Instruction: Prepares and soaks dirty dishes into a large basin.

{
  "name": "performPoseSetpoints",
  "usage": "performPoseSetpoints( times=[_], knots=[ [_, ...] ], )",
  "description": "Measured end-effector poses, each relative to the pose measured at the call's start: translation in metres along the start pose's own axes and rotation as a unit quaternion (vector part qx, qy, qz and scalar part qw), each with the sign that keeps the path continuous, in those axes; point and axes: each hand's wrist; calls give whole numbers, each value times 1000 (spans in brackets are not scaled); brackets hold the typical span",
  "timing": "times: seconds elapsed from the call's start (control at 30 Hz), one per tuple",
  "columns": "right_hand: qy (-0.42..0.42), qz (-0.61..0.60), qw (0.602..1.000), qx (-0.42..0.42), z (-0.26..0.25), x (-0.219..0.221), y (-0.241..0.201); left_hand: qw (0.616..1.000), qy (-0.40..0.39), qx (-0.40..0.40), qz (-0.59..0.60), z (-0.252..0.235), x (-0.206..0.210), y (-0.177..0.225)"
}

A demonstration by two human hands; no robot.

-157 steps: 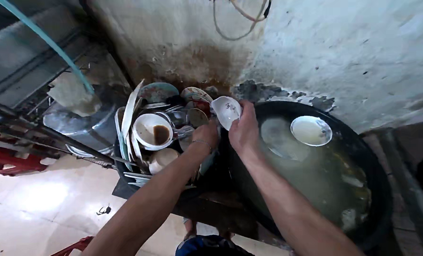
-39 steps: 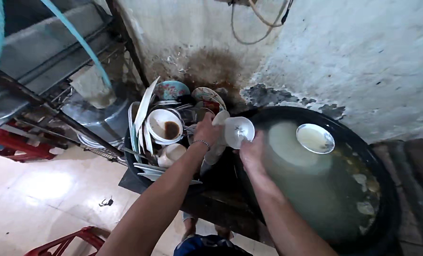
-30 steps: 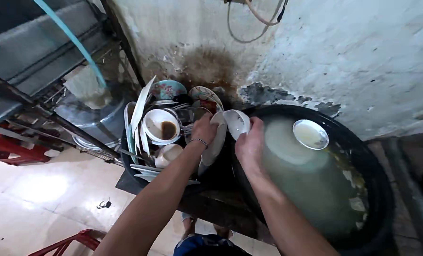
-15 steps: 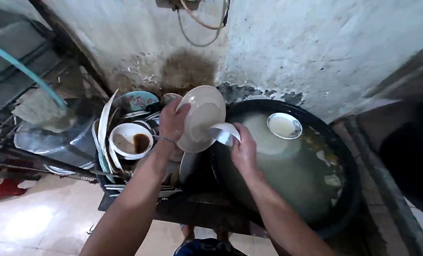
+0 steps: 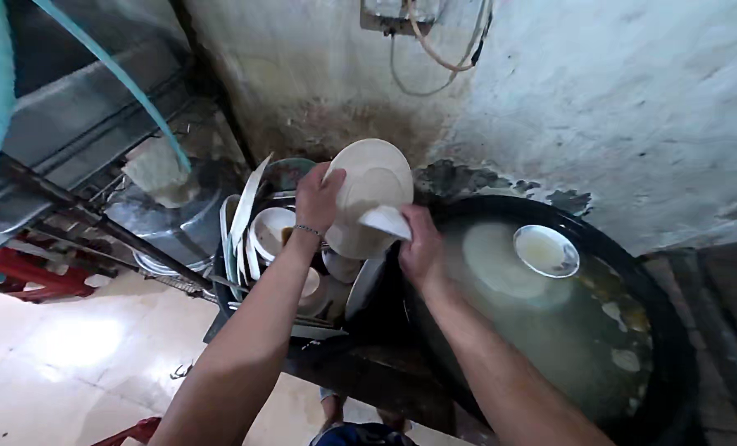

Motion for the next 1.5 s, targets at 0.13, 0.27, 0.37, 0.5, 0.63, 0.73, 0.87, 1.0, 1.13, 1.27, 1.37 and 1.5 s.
performPoseSetpoints(
  times=[0.13,0.27,0.37,0.5,0.63,0.73,0.87,1.0,1.13,1.27,1.37,1.5],
  knots=[
    [-87,30,994,52,71,2,42,1000,-10,-1,-4,1,13,14],
    [-20,73,983,168,139,-16,64,995,-86,42,14,40,76,23],
    [2,103,976,192,169,-30,81,970,-200,133,-44,82,143,11],
    [-36,157,946,282,187,-46,89,891,-302,296,-166,124,221,-25],
    [-53,169,907,381,192,-51,87,837,-431,209,-264,151,257,-40],
    [-74,124,876,461,191,-50,91,843,-453,131,-260,157,237,-36],
    [-50,-50,795,602,186,-41,97,925,-201,144,-290,139,157,-38],
    [47,-295,697,652,167,-28,85,949,-117,-148,-254,112,89,-50],
    [46,-392,685,612,110,-19,47,901,-213,-304,-224,103,79,-68],
    [-12,-355,771,528,55,-4,12,890,-252,-294,-240,94,91,-61],
    [-81,-176,884,425,18,-1,-13,872,-267,-249,-325,83,88,-42],
    [-96,-16,953,288,-17,-10,-42,907,-177,-182,-337,66,73,-24]
  ],
)
Point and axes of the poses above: each hand's wrist, its own z-axis away from the middle knuckle, its own x-axis out of the palm, y = z × x, and after that the axes turned 6 degrees about z, right-handed
